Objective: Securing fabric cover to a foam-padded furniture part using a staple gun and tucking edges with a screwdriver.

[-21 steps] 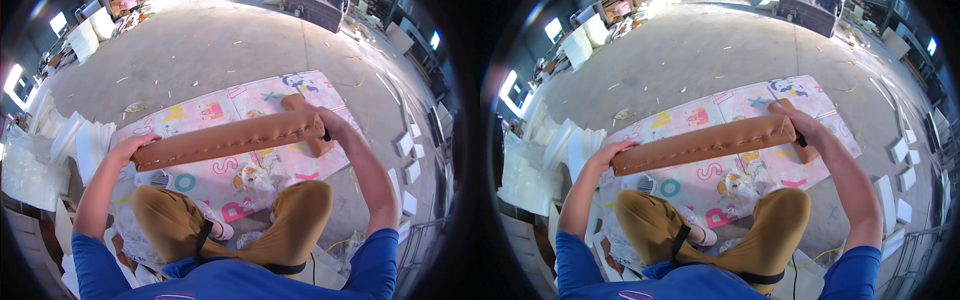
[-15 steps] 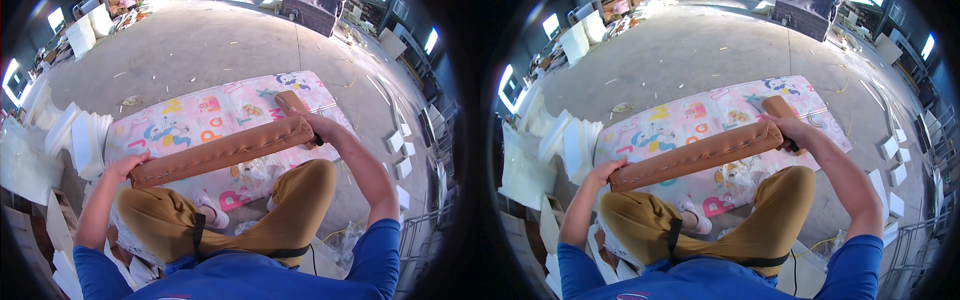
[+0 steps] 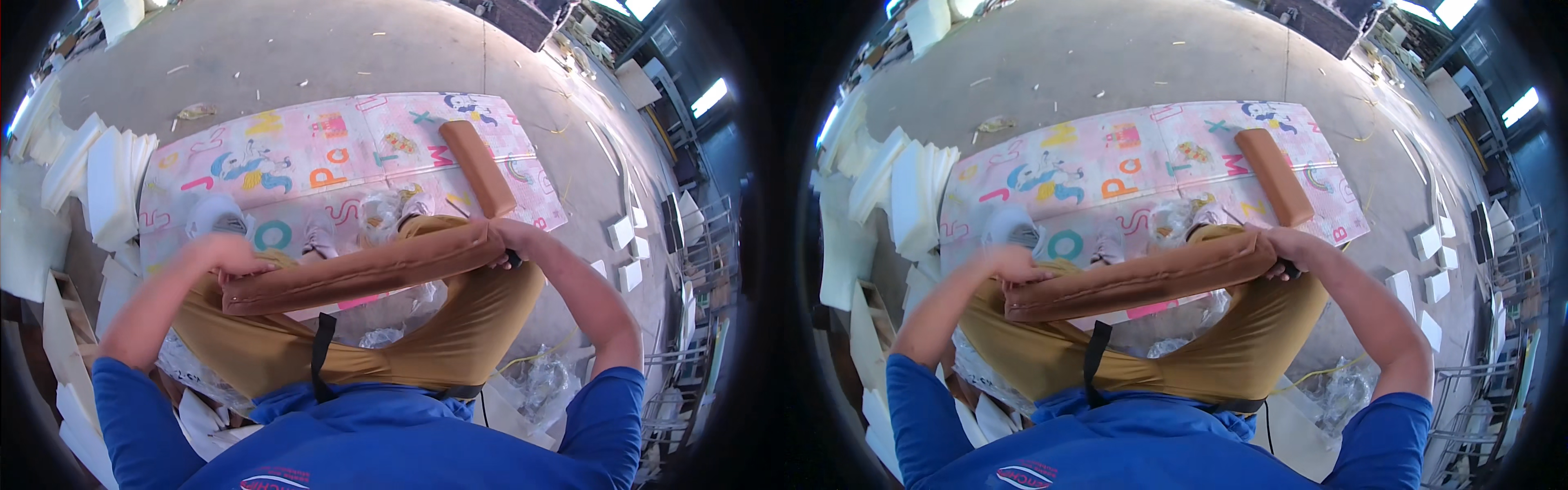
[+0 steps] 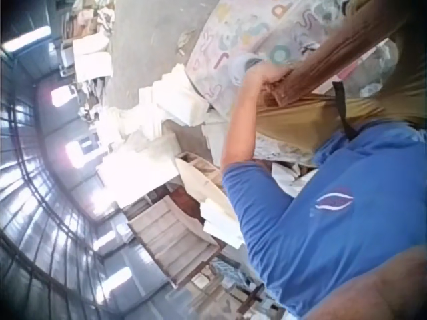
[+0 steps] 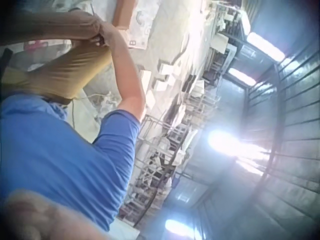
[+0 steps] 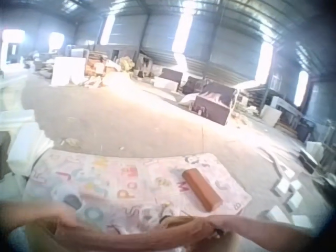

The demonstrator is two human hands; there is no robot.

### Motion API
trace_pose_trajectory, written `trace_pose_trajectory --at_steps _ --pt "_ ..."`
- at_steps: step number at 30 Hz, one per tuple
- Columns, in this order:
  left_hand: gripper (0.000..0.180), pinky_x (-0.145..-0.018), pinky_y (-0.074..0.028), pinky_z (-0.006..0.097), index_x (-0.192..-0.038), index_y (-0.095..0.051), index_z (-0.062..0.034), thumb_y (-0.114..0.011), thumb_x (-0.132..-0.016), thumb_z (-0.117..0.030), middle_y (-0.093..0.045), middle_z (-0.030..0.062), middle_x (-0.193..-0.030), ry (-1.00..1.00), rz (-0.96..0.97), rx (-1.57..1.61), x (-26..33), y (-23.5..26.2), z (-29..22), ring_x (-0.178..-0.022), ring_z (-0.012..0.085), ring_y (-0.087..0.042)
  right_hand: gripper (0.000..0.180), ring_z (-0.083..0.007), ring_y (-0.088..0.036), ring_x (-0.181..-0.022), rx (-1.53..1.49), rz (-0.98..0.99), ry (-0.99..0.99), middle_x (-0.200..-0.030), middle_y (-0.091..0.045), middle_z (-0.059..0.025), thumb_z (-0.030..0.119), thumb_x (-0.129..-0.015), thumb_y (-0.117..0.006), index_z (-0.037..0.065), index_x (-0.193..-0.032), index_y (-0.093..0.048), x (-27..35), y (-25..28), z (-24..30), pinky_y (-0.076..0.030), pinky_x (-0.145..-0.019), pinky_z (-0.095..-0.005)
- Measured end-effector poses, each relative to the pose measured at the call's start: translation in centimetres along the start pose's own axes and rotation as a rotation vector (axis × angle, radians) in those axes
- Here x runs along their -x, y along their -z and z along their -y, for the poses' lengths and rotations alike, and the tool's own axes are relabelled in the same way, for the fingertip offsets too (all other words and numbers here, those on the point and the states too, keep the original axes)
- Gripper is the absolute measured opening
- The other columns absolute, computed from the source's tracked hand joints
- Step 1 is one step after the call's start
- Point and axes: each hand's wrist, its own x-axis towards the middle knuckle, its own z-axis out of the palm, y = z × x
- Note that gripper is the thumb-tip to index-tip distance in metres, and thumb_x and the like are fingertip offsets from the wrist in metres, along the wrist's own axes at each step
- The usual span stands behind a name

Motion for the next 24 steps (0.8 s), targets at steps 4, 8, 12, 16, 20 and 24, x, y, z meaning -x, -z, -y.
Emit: trace_pose_trajectory --at_steps 4,8,12,16,20,24 --pt "0.087 -0.088 -0.05 0.047 -0.147 -0.041 -0.01 -0.064 -0.082 -0.063 -0.063 0.0249 -0.117 -0.725 -0.576 0.157 0.6 0.6 -7.4 -0.108 0.0408 -0.061 0.062 -0.0122 -0.048 -0.041 -0.044 0.058 -0.016 -0.06 -0.058 -0.0037 0.069 -0.095 -0.042 0.012 -0.085 -0.065 -1.8 0.5 0.2 -0.039 -0.038 -0.0274" --pt "0.097 -0.091 -0.048 0.047 -0.147 -0.03 0.0019 -0.071 -0.081 -0.055 -0.06 0.0263 -0.115 -0.929 -0.687 0.228 -0.3 0.4 -15.5 -0.109 0.0425 -0.059 0.041 -0.0119 -0.051 -0.041 -0.052 -0.14 -0.073 -0.056 -0.055 -0.0039 0.041 -0.102 -0.045 0.006 -0.092 -0.066 1.0 -0.3 3.3 -0.039 -0.036 -0.0264" --pt "0.087 -0.086 -0.05 0.047 -0.139 -0.036 0.0072 -0.075 -0.08 -0.044 -0.062 0.0249 -0.11 -0.879 -0.61 0.291 -3.4 0.9 -17.2 -0.102 0.0419 -0.062 0.033 -0.0102 -0.054 -0.054 0.328 -0.628 0.535 -0.07 -0.055 -0.0041 0.026 -0.097 -0.048 0.001 -0.113 -0.062 4.6 3.9 1.2 -0.042 -0.044 -0.0286" --pt "0.076 -0.08 -0.053 0.047 -0.135 -0.04 0.0075 -0.072 -0.083 -0.039 -0.063 0.0241 -0.106 -0.883 -0.624 0.249 -2.4 0.4 -18.8 -0.094 0.041 -0.064 0.058 -0.0078 -0.05 -0.065 0.069 -0.349 0.426 -0.094 -0.052 -0.0008 0.014 -0.095 -0.051 0.008 -0.151 -0.036 12.6 -1.2 0.7 -0.047 -0.062 -0.0237" --pt "0.075 -0.077 -0.054 0.046 -0.136 -0.04 0.0077 -0.07 -0.085 -0.038 -0.063 0.0237 -0.104 -0.866 -0.728 0.2 -1.7 -0.9 -19.8 -0.092 0.0393 -0.066 0.048 -0.0104 -0.059 -0.074 0.019 -0.302 0.424 -0.089 -0.06 -0.0026 -0.001 -0.09 -0.058 0.004 -0.137 -0.054 15.9 -6.0 -0.7 -0.049 -0.066 -0.0275" --pt "0.076 -0.075 -0.055 0.045 -0.136 -0.041 0.0077 -0.071 -0.085 -0.04 -0.063 0.0227 -0.102 -0.84 -0.755 0.162 -1.3 -1.4 -19.6 -0.091 0.0376 -0.066 0.041 -0.0227 -0.063 -0.074 0.511 -0.485 0.553 -0.087 -0.064 -0.0126 0.001 -0.09 -0.062 0.003 -0.13 -0.06 16.2 -7.2 -0.7 -0.05 -0.069 -0.0319"
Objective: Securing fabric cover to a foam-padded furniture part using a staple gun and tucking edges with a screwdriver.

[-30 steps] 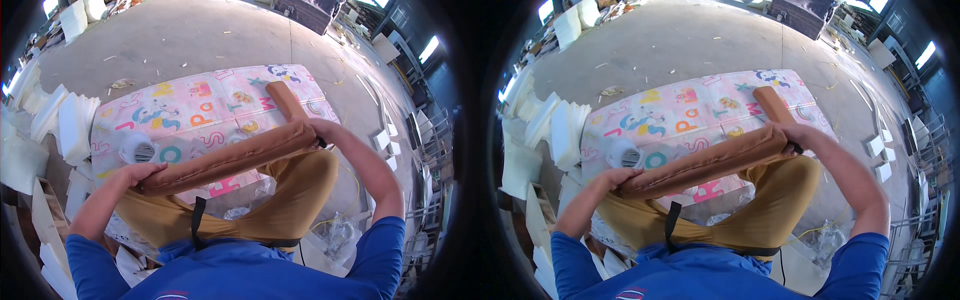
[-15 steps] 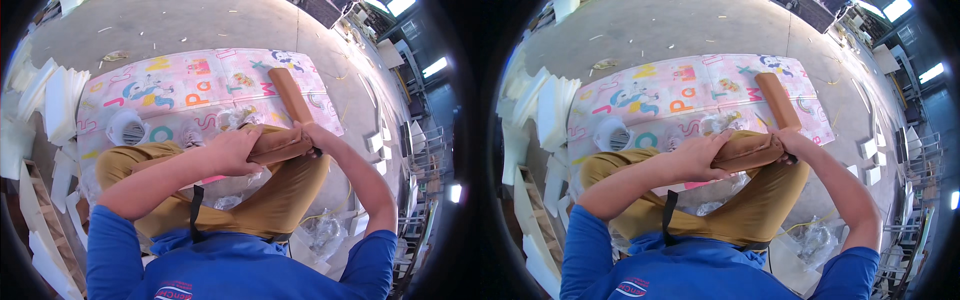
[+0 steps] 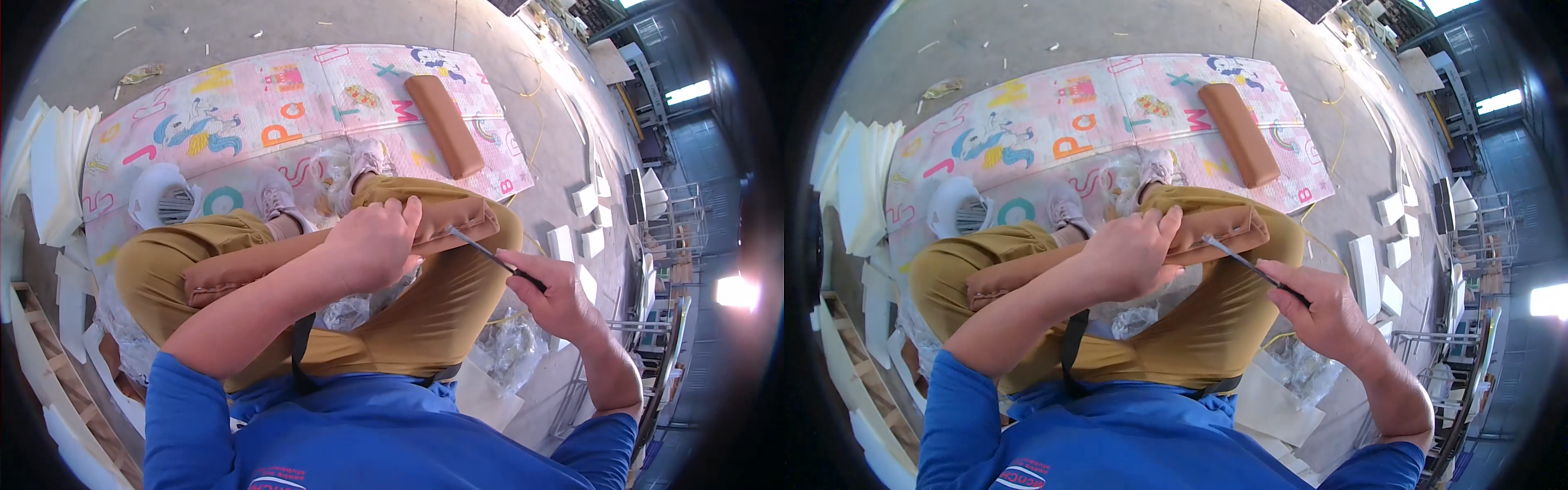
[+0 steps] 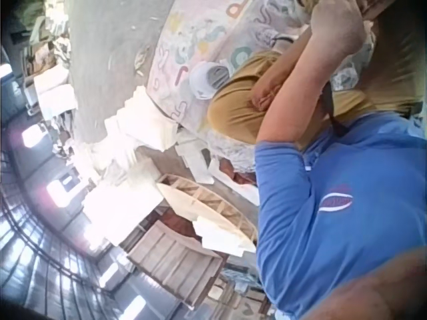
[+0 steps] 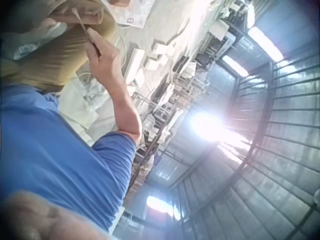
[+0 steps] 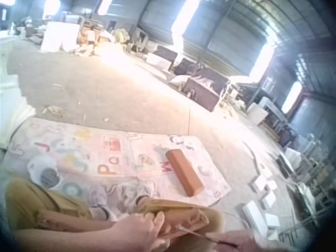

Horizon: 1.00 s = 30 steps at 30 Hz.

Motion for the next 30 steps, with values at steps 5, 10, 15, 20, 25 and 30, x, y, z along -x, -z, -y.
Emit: trace_pose_trajectory --at_steps 5,10,15,20,25,30 --pt "0.076 -0.073 -0.055 0.044 -0.136 -0.043 0.0069 -0.072 -0.084 -0.039 -0.062 0.0212 -0.099 -0.023 -0.066 -0.025 0.1 -0.1 0.5 -0.087 0.0358 -0.066 0.036 -0.0288 -0.061 -0.071 0.135 -0.054 0.067 -0.085 -0.062 -0.0143 0.003 -0.087 -0.066 0.003 -0.123 -0.064 0.2 -0.4 0.9 -0.049 -0.067 -0.035" --pt "0.076 -0.073 -0.055 0.043 -0.136 -0.044 0.0062 -0.074 -0.082 -0.037 -0.062 0.0203 -0.098 -0.019 -0.082 -0.027 -0.2 -0.1 0.5 -0.086 0.0347 -0.066 0.033 -0.0273 -0.06 -0.07 0.152 -0.147 0.057 -0.086 -0.06 -0.0141 0.003 -0.085 -0.068 0.002 -0.118 -0.065 0.5 -0.9 0.2 -0.048 -0.065 -0.0361" --pt "0.076 -0.072 -0.054 0.042 -0.136 -0.044 0.0064 -0.074 -0.081 -0.037 -0.061 0.0198 -0.097 -0.048 -0.129 -0.007 -0.8 -1.6 0.1 -0.084 0.0353 -0.066 0.033 -0.0272 -0.061 -0.069 0.159 -0.159 0.054 -0.082 -0.06 -0.0138 0.002 -0.085 -0.068 0.002 -0.118 -0.065 0.3 -1.1 0.0 -0.049 -0.064 -0.0352" --pt "0.075 -0.073 -0.054 0.042 -0.136 -0.044 0.0068 -0.073 -0.083 -0.037 -0.061 0.0204 -0.097 -0.073 -0.118 0.009 -1.3 -2.1 -0.3 -0.083 0.0353 -0.065 0.034 -0.026 -0.061 -0.067 0.11 -0.12 0.004 -0.08 -0.061 -0.0132 0.0 -0.085 -0.068 0.002 -0.118 -0.065 1.3 -1.7 -0.6 -0.049 -0.064 -0.0339" --pt "0.074 -0.074 -0.054 0.042 -0.136 -0.044 0.0075 -0.071 -0.084 -0.036 -0.06 0.0214 -0.099 -0.087 -0.084 0.001 -1.5 -2.1 -0.5 -0.086 0.0353 -0.065 0.034 -0.0249 -0.06 -0.065 0.053 -0.134 -0.006 -0.076 -0.061 -0.0136 0.001 -0.085 -0.068 0.003 -0.119 -0.065 1.7 -1.8 -1.3 -0.048 -0.062 -0.0344" --pt "0.073 -0.075 -0.054 0.043 -0.136 -0.044 0.008 -0.07 -0.084 -0.036 -0.06 0.0219 -0.1 -0.078 -0.046 -0.016 -1.3 -1.6 -0.5 -0.088 0.0356 -0.064 0.036 -0.0277 -0.06 -0.061 0.233 -0.149 0.028 -0.075 -0.061 -0.0124 0.003 -0.085 -0.066 0.005 -0.121 -0.066 1.7 -2.0 -0.8 -0.048 -0.057 -0.0374"
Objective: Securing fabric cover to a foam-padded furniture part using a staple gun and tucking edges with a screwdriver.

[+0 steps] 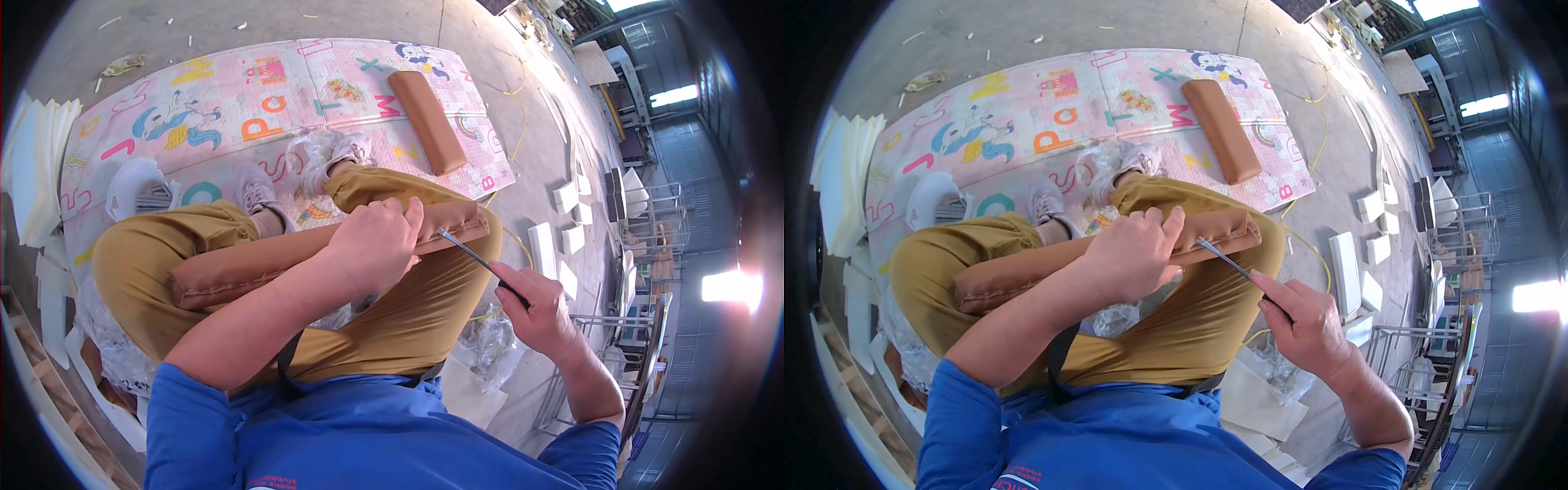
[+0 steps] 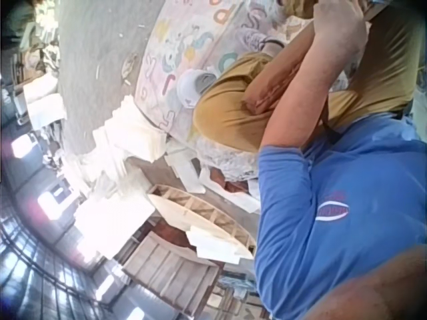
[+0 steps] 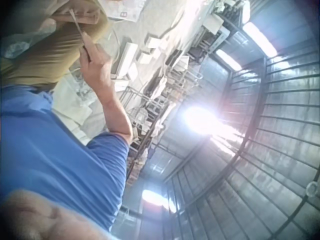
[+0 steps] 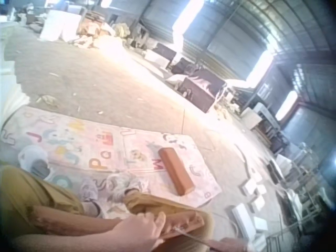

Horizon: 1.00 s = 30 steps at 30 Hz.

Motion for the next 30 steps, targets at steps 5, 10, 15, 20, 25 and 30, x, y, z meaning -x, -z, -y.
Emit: trace_pose_trajectory --at_steps 5,10,15,20,25,30 --pt "0.074 -0.075 -0.054 0.043 -0.136 -0.044 0.0083 -0.071 -0.084 -0.036 -0.06 0.0215 -0.099 -0.005 -0.024 0.011 0.0 -0.1 0.0 -0.087 0.0356 -0.064 0.036 -0.029 -0.059 -0.058 0.115 0.034 0.091 -0.072 -0.058 -0.0103 0.003 -0.086 -0.065 0.008 -0.121 -0.066 -0.2 0.0 0.3 -0.049 -0.053 -0.0397" --pt "0.073 -0.072 -0.054 0.042 -0.135 -0.045 0.0082 -0.072 -0.083 -0.035 -0.061 0.0206 -0.097 -0.016 -0.05 0.005 0.0 -0.5 0.0 -0.084 0.0347 -0.065 0.035 -0.0293 -0.06 -0.059 0.245 0.096 0.105 -0.071 -0.056 -0.0096 0.005 -0.086 -0.064 0.011 -0.12 -0.066 -0.7 0.9 1.2 -0.049 -0.052 -0.04" --pt "0.07 -0.071 -0.055 0.041 -0.132 -0.048 0.0082 -0.073 -0.081 -0.033 -0.062 0.0193 -0.095 -0.009 -0.079 -0.031 -0.1 -0.9 -0.1 -0.083 0.0328 -0.066 0.041 -0.0304 -0.062 -0.06 0.487 0.235 0.151 -0.077 -0.059 -0.0101 0.006 -0.083 -0.06 0.01 -0.124 -0.063 -2.0 2.4 3.6 -0.05 -0.053 -0.0412" --pt "0.065 -0.07 -0.055 0.04 -0.128 -0.049 0.0077 -0.075 -0.08 -0.029 -0.063 0.0182 -0.094 0.008 -0.071 -0.057 0.0 -1.0 0.0 -0.082 0.0321 -0.067 0.049 -0.0307 -0.064 -0.061 0.646 0.312 0.166 -0.079 -0.059 -0.0106 0.007 -0.077 -0.062 0.005 -0.125 -0.061 -3.1 2.5 6.1 -0.051 -0.056 -0.0421" --pt "0.057 -0.069 -0.055 0.042 -0.121 -0.051 0.006 -0.074 -0.081 -0.028 -0.064 0.0173 -0.091 0.035 -0.051 -0.006 -0.1 -0.6 0.6 -0.079 0.0335 -0.068 0.046 -0.0314 -0.063 -0.061 0.652 0.254 0.101 -0.078 -0.059 -0.0116 0.006 -0.08 -0.061 0.006 -0.126 -0.062 -3.1 0.9 6.8 -0.05 -0.056 -0.0433" --pt "0.046 -0.069 -0.054 0.045 -0.111 -0.051 0.0018 -0.072 -0.083 -0.027 -0.065 0.0177 -0.089 0.069 -0.058 0.073 0.2 0.8 1.0 -0.081 0.0366 -0.067 0.035 -0.0327 -0.059 -0.059 0.328 0.005 -0.044 -0.071 -0.056 -0.0138 0.005 -0.087 -0.061 0.008 -0.121 -0.066 -1.7 -2.3 5.3 -0.048 -0.057 -0.0426"
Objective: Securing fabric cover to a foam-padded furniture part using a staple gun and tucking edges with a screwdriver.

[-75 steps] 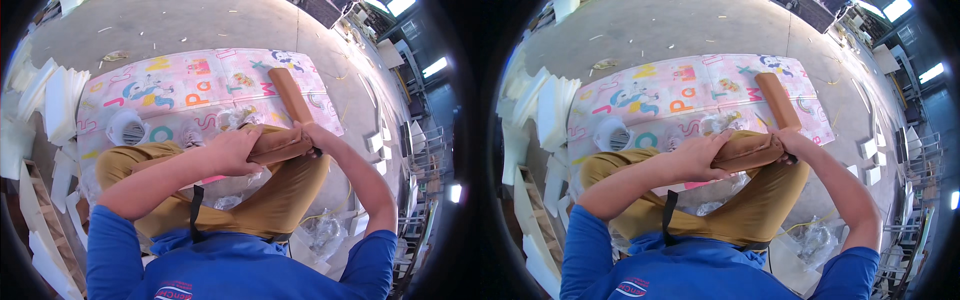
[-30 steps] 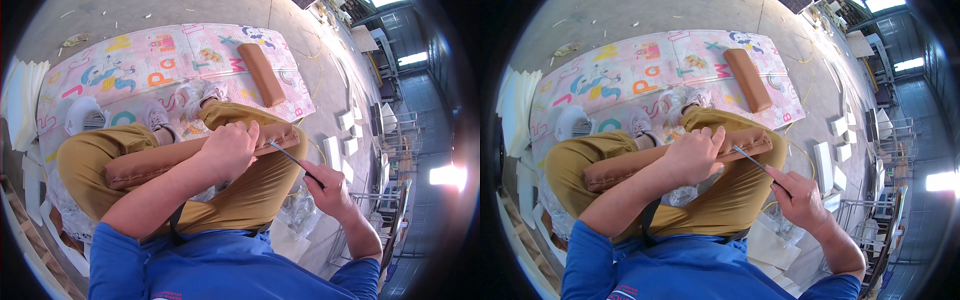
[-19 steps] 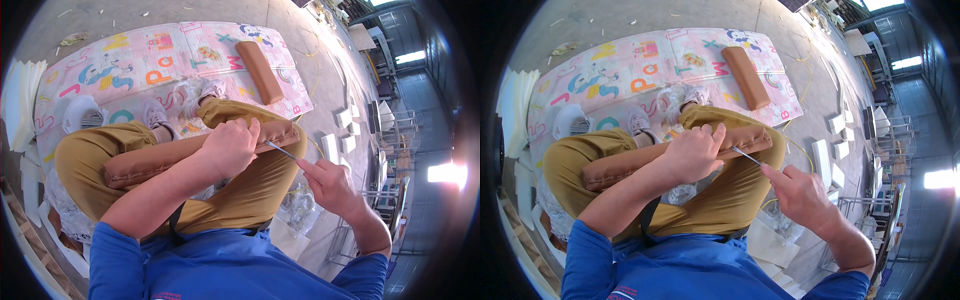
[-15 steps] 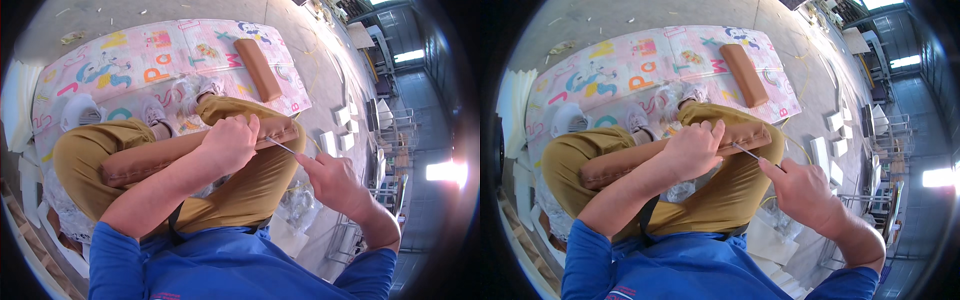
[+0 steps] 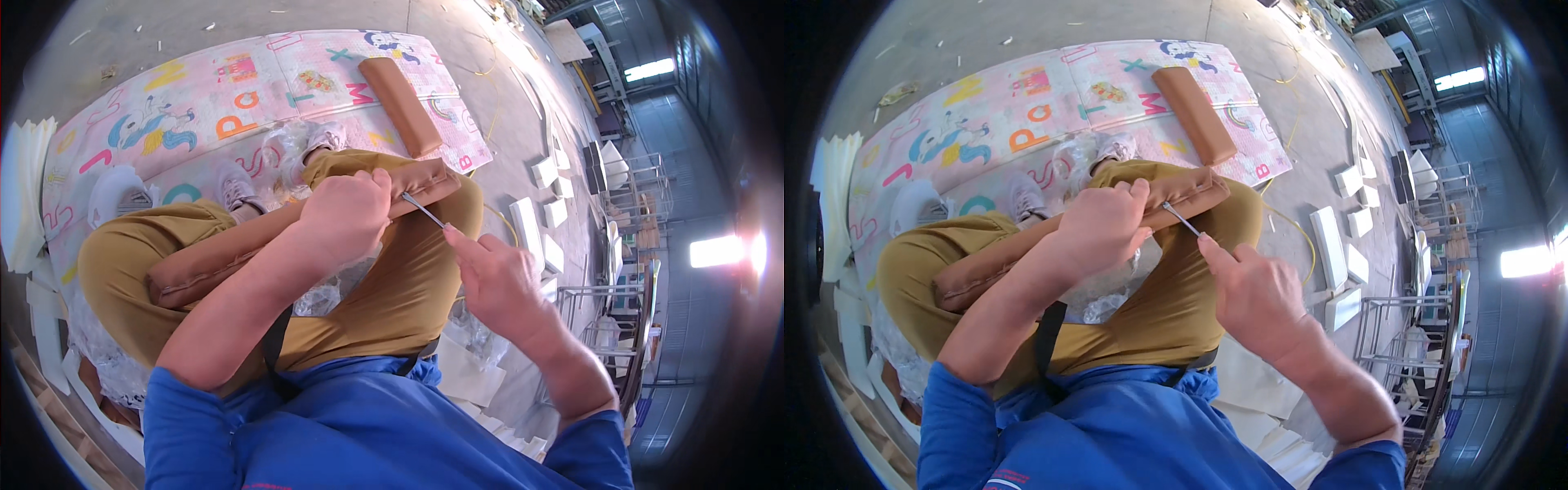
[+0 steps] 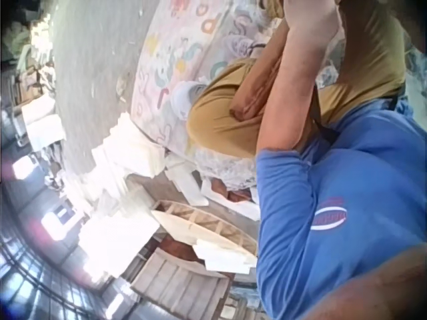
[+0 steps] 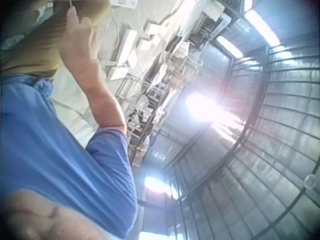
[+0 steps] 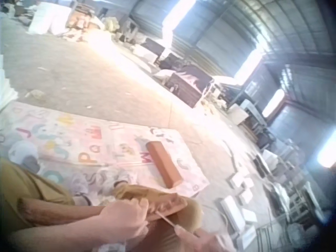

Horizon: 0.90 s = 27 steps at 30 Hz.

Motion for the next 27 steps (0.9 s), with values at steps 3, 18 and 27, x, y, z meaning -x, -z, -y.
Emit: trace_pose_trajectory --at_steps 3,18,27 --pt "0.043 -0.07 -0.054 0.046 -0.107 -0.051 -0.0001 -0.072 -0.083 -0.028 -0.065 0.0174 -0.091 0.003 -0.021 0.005 0.0 -0.4 -0.2 -0.084 0.0371 -0.067 0.039 -0.0327 -0.062 -0.059 -0.2 -0.168 -0.039 -0.071 -0.058 -0.0118 0.008 -0.086 -0.061 0.011 -0.124 -0.065 1.3 -2.9 -0.5 -0.05 -0.055 -0.0441" --pt "0.064 -0.063 -0.055 0.041 -0.127 -0.05 0.0038 -0.076 -0.079 -0.03 -0.064 0.0159 -0.091 -0.08 -0.076 -0.086 -0.1 -1.4 -0.8 -0.077 0.0314 -0.068 0.031 -0.0348 -0.062 -0.061 -0.019 0.049 0.084 -0.072 -0.06 -0.0135 0.011 -0.088 -0.061 0.009 -0.119 -0.066 0.7 1.9 -3.1 -0.049 -0.056 -0.0451" --pt "0.063 -0.067 -0.055 0.04 -0.126 -0.051 0.0037 -0.077 -0.079 -0.029 -0.065 0.0147 -0.092 -0.039 -0.109 -0.122 0.1 -1.6 -1.0 -0.078 0.0301 -0.069 0.035 -0.0358 -0.064 -0.067 0.108 0.253 0.21 -0.082 -0.064 -0.0132 0.01 -0.085 -0.061 0.011 -0.12 -0.066 -2.5 5.0 -3.7 -0.051 -0.063 -0.0477"
